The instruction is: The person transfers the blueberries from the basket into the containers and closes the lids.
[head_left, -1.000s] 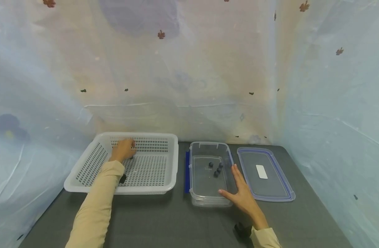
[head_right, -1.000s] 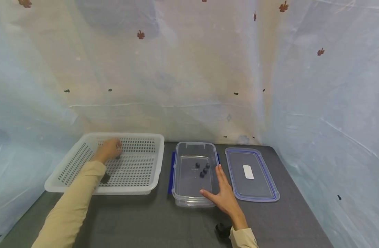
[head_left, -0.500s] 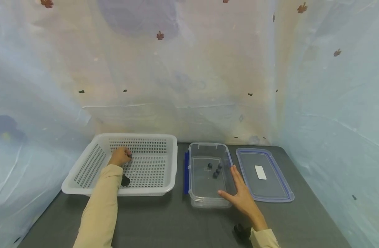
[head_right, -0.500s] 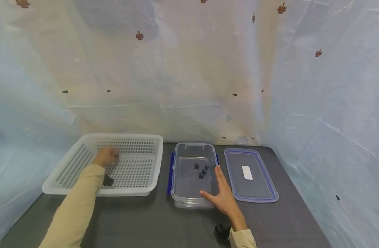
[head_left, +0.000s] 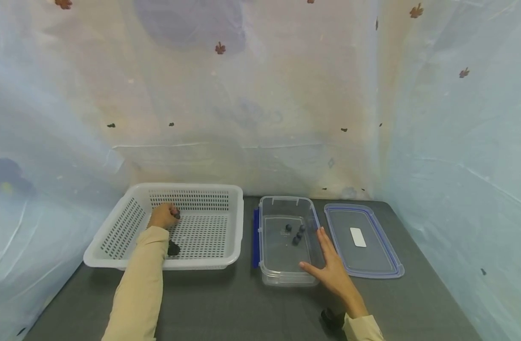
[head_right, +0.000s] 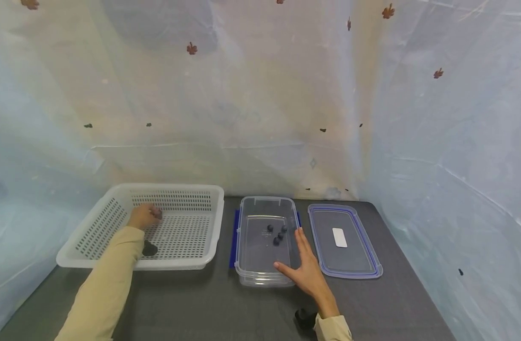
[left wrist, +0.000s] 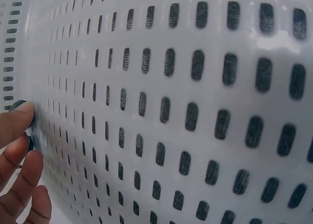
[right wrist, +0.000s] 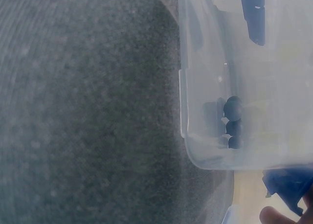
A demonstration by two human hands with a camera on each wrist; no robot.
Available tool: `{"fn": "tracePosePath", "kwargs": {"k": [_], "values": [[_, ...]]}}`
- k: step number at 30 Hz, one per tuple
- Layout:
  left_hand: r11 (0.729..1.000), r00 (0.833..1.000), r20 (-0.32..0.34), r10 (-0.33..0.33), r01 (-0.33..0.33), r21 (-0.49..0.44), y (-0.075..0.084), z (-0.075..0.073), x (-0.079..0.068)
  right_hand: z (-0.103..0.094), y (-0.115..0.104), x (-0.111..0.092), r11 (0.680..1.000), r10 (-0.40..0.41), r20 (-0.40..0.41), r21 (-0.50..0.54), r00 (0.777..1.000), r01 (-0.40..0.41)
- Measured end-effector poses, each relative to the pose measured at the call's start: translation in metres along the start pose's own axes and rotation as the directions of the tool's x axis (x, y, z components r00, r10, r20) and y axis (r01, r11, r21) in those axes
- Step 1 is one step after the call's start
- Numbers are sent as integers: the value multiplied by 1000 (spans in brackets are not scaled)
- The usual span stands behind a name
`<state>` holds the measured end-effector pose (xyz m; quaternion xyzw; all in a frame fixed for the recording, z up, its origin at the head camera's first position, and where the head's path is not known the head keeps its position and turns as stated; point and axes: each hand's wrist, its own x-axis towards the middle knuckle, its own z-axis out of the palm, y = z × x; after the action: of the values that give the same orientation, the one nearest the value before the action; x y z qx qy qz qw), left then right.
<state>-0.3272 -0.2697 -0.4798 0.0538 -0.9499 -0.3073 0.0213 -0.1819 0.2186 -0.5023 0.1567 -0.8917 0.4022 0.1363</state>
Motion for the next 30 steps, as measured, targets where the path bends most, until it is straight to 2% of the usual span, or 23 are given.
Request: {"fn": "tracePosePath", "kwargs": {"k": [4,10,15,24,30], "values": [[1000,1000,-5,-21,21,-1,-4,2,0,0,0,-1,1000,-2,-2,5,1000,2],[1000,1000,-4,12,-12,2,-10,4,0,0,0,0,1000,2,-1,9,1000,-1],[1000,1000,-14,1,-1,4,-9,4,-1,0,-1,1,1000,3,-1,8,1000,-3],[998,997,-40,-60,59,-29,4,4,1,-1,0,0,1000,3,1,5,1000,-3],[999,1000,-19,-24,23,-34,14,-4,0,-1,1,1,1000,16,10,2,1000,-16]]}}
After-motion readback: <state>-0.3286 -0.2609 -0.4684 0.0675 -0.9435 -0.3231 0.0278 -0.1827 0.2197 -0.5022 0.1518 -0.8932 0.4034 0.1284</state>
